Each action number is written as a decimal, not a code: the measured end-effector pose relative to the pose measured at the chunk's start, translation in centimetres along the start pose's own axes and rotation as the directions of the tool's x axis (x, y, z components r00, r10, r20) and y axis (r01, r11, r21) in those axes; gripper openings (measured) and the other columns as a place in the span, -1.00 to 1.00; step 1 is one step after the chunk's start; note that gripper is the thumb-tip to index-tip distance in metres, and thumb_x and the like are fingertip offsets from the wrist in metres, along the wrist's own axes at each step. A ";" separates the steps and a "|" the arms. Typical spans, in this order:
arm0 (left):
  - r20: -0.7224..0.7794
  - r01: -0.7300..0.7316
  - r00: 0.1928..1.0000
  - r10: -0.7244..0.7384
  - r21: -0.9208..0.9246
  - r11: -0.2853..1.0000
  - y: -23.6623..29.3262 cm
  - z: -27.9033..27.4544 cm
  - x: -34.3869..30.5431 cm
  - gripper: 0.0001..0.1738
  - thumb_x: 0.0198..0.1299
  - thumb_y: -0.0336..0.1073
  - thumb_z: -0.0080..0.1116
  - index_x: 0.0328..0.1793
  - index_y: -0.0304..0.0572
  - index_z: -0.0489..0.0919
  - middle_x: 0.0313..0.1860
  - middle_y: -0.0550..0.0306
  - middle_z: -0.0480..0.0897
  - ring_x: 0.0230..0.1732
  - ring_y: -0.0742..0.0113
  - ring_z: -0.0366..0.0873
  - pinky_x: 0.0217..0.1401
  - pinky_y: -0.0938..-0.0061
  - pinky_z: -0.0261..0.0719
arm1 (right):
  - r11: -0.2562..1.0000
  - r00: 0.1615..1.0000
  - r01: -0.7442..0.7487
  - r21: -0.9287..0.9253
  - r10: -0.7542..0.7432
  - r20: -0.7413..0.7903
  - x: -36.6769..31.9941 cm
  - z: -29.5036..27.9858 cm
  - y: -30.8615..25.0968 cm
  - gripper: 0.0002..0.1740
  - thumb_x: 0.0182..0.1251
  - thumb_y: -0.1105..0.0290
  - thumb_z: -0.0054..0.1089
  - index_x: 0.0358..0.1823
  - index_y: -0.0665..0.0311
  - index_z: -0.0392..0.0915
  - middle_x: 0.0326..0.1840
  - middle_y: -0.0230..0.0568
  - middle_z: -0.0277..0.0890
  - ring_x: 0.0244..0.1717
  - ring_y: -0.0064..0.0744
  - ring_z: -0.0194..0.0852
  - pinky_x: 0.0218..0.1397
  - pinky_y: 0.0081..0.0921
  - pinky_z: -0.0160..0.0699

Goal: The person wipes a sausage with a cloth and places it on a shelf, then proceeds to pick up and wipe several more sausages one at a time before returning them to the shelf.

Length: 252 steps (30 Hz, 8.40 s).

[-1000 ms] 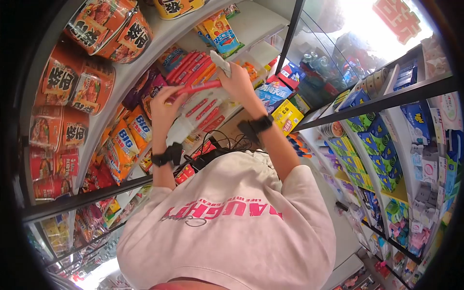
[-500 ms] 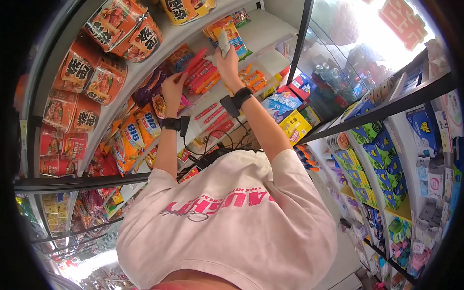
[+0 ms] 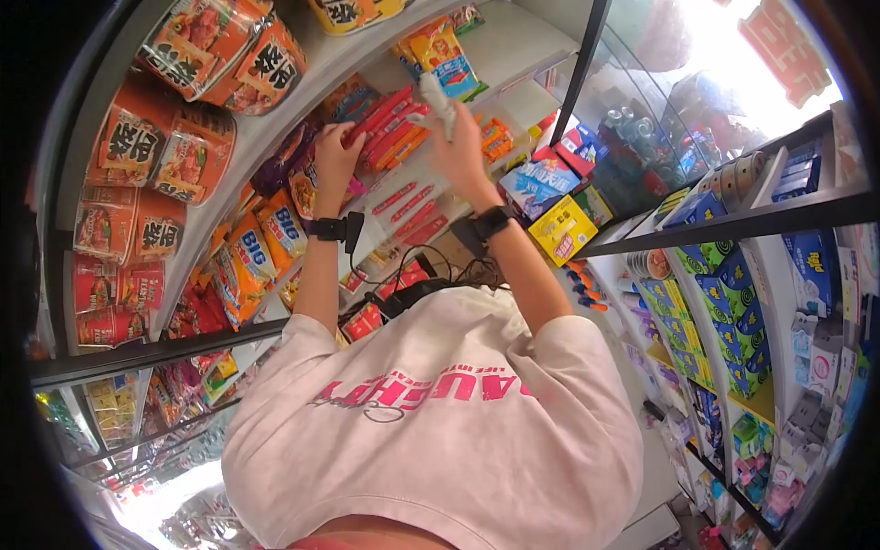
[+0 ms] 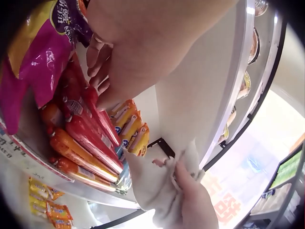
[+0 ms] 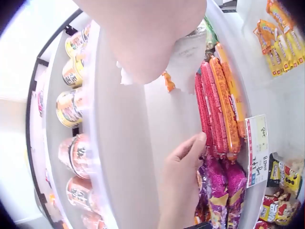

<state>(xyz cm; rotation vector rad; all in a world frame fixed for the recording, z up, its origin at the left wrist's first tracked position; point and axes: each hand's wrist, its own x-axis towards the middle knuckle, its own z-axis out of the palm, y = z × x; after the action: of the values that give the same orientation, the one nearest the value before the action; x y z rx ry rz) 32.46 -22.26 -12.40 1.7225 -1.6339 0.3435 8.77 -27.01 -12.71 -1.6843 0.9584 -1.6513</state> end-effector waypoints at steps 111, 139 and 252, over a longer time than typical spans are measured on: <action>0.311 0.335 0.933 -0.179 -0.577 0.745 14.6 -16.4 -6.7 -0.70 0.16 -0.37 0.51 -0.04 -0.27 0.65 -0.23 0.02 0.77 -0.33 0.27 0.74 -0.23 0.40 0.68 | 0.716 0.825 -0.565 0.409 0.474 0.309 -4.5 -2.0 -16.7 -0.58 0.71 0.23 -0.07 0.37 0.36 0.39 0.18 -0.14 0.54 0.28 -0.25 0.46 0.38 -0.27 0.42; 0.186 0.350 0.833 -0.521 -0.906 0.237 13.2 -14.9 -4.3 -0.66 0.39 -0.43 0.30 0.22 -0.48 0.66 -0.11 0.05 0.76 -0.20 0.49 0.63 -0.12 0.57 0.55 | 0.487 0.605 -0.796 0.360 0.620 0.499 -3.1 -7.7 -15.6 -0.56 0.54 0.02 0.26 0.09 0.28 0.61 -0.14 -0.53 0.54 -0.14 -0.75 0.44 -0.09 -0.66 0.48; 0.537 0.397 0.827 -0.165 -0.353 0.847 1.3 -2.2 -15.3 -0.77 0.47 -0.33 0.07 -0.02 -0.38 0.64 -0.10 -0.26 0.65 -0.04 -0.27 0.61 -0.02 0.02 0.55 | 0.989 0.519 0.057 -0.139 0.089 0.850 -10.7 0.5 2.1 -0.41 0.30 0.34 0.32 0.31 0.42 0.41 0.17 0.17 0.47 0.22 0.23 0.48 0.29 -0.10 0.53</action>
<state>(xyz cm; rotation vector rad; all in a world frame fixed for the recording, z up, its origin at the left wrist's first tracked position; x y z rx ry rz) 29.40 -9.15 -20.22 1.7245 -1.5773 -0.6377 9.34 -19.46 -20.59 -2.2163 0.5614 -0.5049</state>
